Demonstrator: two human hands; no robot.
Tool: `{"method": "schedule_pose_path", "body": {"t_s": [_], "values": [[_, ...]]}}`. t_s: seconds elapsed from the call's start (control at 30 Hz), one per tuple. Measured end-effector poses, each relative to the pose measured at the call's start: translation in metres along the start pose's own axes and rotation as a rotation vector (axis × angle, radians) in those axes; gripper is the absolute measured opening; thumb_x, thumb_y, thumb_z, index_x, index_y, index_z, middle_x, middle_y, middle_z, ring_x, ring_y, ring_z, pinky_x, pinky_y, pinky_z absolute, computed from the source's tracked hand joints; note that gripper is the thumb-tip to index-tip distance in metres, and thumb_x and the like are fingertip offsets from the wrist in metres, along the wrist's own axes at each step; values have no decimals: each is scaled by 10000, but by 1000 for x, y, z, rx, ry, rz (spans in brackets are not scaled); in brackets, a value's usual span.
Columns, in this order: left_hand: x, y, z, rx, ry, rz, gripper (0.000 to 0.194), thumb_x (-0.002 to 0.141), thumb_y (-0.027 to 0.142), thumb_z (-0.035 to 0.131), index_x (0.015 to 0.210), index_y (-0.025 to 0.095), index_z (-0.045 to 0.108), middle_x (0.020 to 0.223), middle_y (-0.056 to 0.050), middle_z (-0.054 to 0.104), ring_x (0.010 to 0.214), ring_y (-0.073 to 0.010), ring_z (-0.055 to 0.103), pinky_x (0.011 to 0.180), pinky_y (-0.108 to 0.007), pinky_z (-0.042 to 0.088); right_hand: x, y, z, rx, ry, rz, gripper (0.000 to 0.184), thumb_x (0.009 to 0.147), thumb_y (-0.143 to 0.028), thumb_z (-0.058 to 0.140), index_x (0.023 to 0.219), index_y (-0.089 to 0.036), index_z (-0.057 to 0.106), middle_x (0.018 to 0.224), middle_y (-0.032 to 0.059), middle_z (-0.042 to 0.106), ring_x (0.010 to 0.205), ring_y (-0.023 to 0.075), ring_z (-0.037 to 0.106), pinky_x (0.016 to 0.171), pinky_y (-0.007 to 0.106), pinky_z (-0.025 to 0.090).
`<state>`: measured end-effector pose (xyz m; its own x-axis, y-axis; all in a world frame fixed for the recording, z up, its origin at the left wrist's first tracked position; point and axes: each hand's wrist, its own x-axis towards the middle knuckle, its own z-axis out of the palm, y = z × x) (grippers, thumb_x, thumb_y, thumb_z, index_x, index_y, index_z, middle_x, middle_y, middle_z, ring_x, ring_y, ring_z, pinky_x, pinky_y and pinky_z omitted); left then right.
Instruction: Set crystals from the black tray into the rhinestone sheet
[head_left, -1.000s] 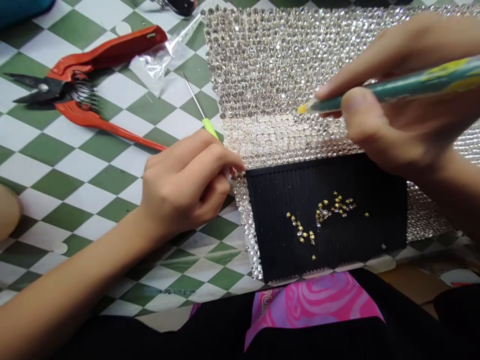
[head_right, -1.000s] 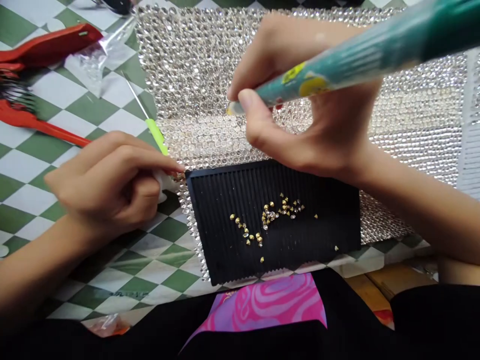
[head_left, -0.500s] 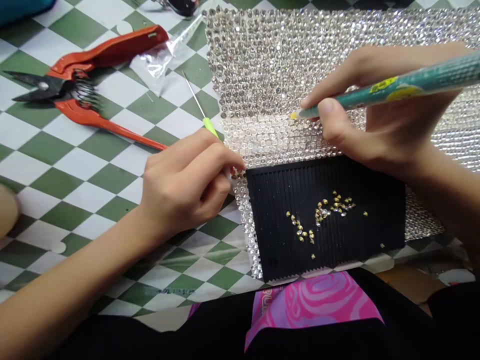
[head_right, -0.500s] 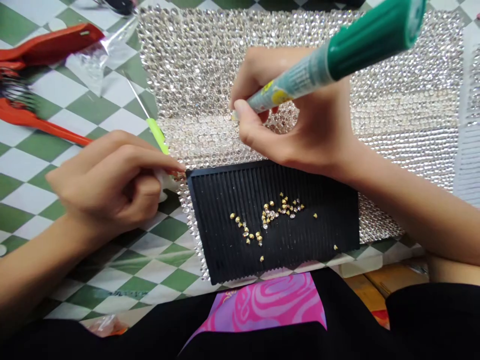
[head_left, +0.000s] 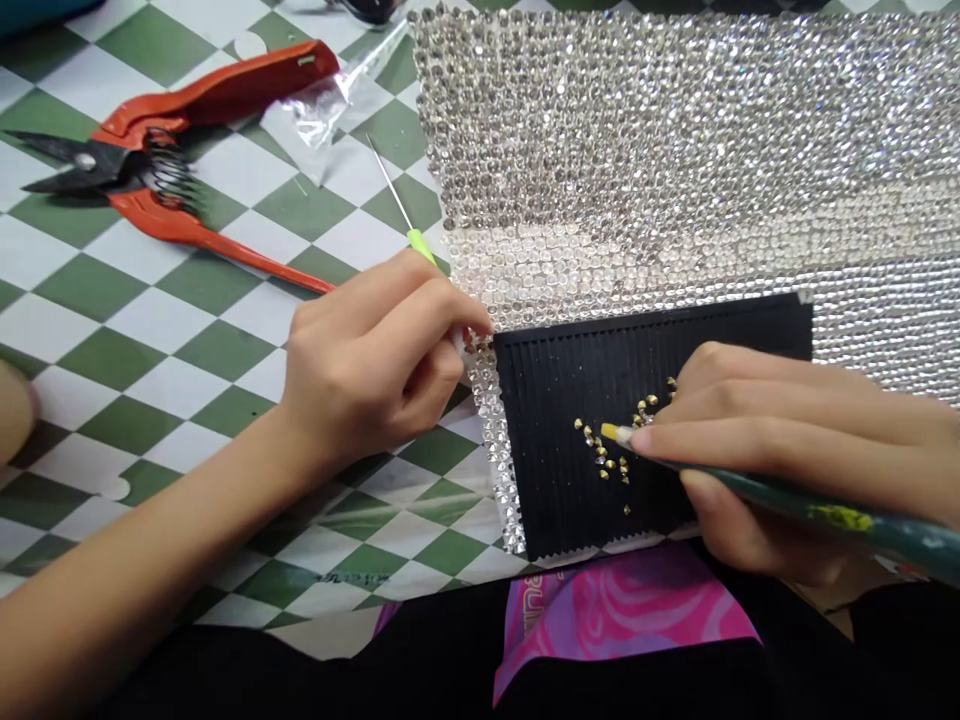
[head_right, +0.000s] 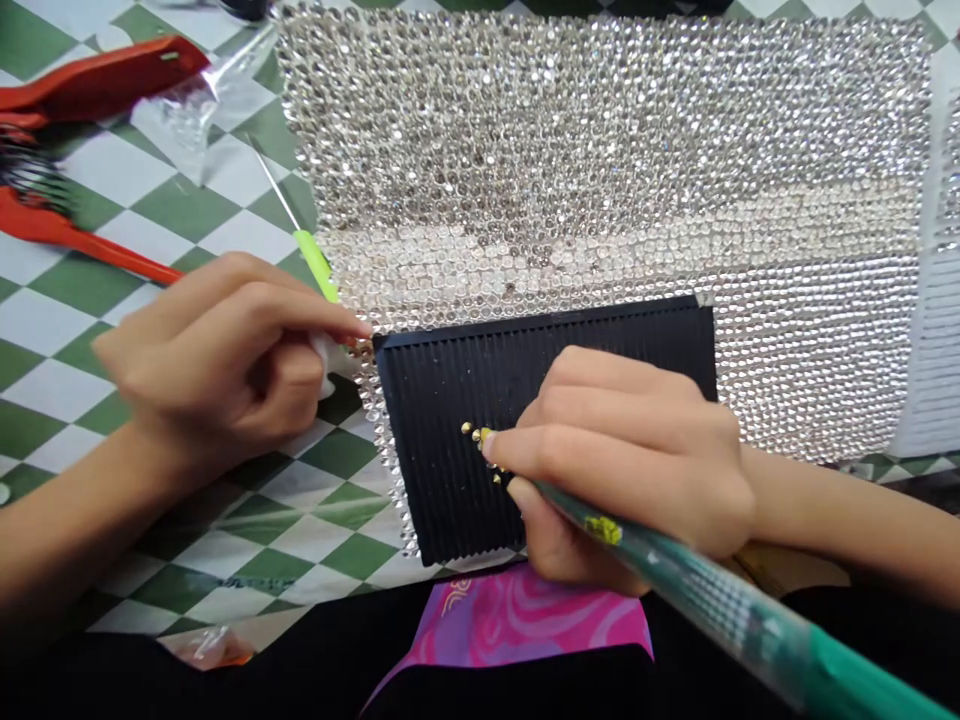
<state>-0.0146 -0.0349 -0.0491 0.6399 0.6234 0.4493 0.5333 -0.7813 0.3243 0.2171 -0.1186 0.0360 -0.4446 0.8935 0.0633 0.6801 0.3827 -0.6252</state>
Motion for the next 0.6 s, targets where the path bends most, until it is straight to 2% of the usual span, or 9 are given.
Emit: {"method": "schedule_pose_path", "body": {"t_s": [0.1, 0.23, 0.6], "values": [[0, 0, 0, 3, 3, 7, 275, 803, 34, 345, 884, 206, 544, 782, 29, 499, 701, 2, 436, 588, -153, 336, -5, 1, 9, 126, 3, -5, 148, 837, -78, 577, 935, -164, 647, 757, 37, 646, 729, 118, 633, 680, 278, 533], [0, 1, 0, 2, -4, 0, 279, 801, 32, 344, 888, 207, 542, 789, 29, 505, 707, 2, 443, 592, -151, 343, -8, 9, 16, 185, 55, -23, 135, 806, -50, 603, 910, -105, 669, 756, 61, 640, 725, 122, 600, 662, 307, 510], [0, 1, 0, -12, -4, -6, 291, 792, 19, 339, 887, 205, 542, 784, 31, 497, 703, 3, 436, 594, -151, 342, -7, 8, 6, 186, -8, -34, 169, 783, -24, 612, 937, -77, 655, 762, 79, 639, 716, 133, 600, 646, 330, 505]]}}
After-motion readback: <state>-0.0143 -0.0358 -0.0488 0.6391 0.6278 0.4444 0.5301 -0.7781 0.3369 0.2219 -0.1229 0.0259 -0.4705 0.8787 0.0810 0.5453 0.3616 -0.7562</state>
